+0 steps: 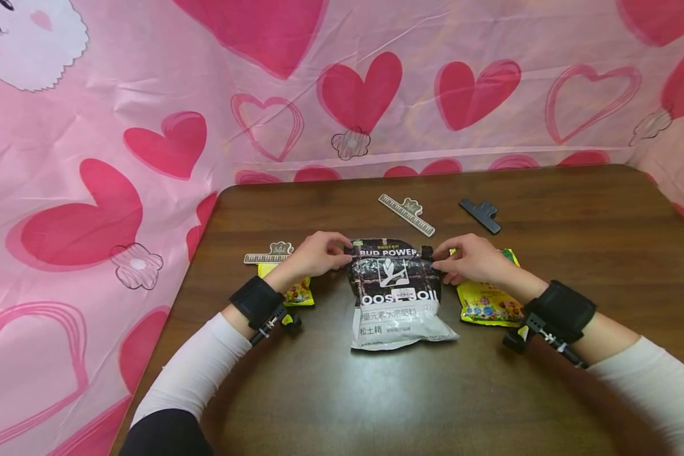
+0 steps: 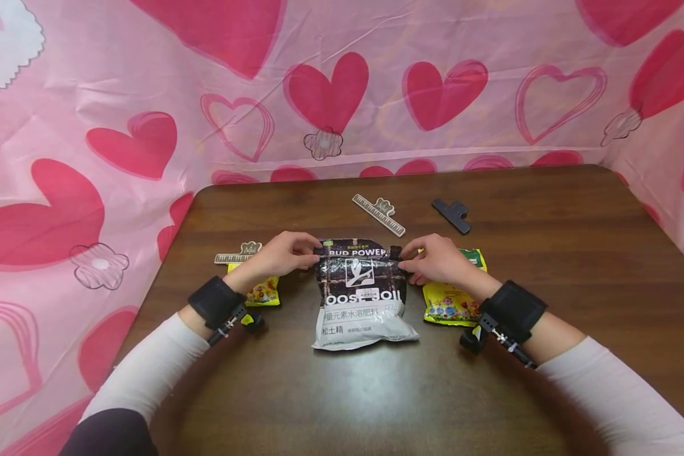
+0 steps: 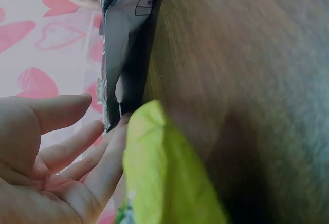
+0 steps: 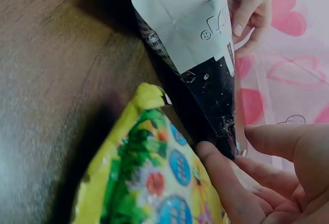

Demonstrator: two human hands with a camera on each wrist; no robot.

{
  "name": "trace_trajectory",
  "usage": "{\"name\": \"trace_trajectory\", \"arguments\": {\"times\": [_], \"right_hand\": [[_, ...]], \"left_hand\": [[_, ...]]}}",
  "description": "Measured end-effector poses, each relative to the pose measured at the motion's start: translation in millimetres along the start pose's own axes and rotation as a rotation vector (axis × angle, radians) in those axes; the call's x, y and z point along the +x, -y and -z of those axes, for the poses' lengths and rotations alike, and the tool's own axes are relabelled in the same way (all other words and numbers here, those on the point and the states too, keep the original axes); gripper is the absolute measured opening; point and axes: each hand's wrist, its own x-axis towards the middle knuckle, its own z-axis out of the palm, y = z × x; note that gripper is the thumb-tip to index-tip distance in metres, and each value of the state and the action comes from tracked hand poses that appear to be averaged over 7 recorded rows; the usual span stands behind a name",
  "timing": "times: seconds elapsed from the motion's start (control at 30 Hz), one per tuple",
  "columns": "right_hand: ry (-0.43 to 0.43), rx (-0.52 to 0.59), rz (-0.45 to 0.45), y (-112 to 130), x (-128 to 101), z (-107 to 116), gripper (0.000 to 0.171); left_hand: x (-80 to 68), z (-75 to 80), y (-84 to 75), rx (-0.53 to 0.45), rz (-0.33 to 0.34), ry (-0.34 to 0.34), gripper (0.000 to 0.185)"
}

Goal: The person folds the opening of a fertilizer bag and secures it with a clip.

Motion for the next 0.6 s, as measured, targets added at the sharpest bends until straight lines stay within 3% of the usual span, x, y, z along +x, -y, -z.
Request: {"name": "trace_trajectory", "arguments": {"times": [0.33,0.6], "right_hand": [[-0.010,0.069,-0.014,-2.0,3.0,-2.2,0.030],[-0.048,0.141,-0.056,-4.9,3.0,-5.6,0.030]], "left_hand": [[5.6,-9.6,3.5,-0.129,0.041,0.011,0.031],[5.6,-15.6,6.4,-0.256,0.031,-0.017,0.026]]}}
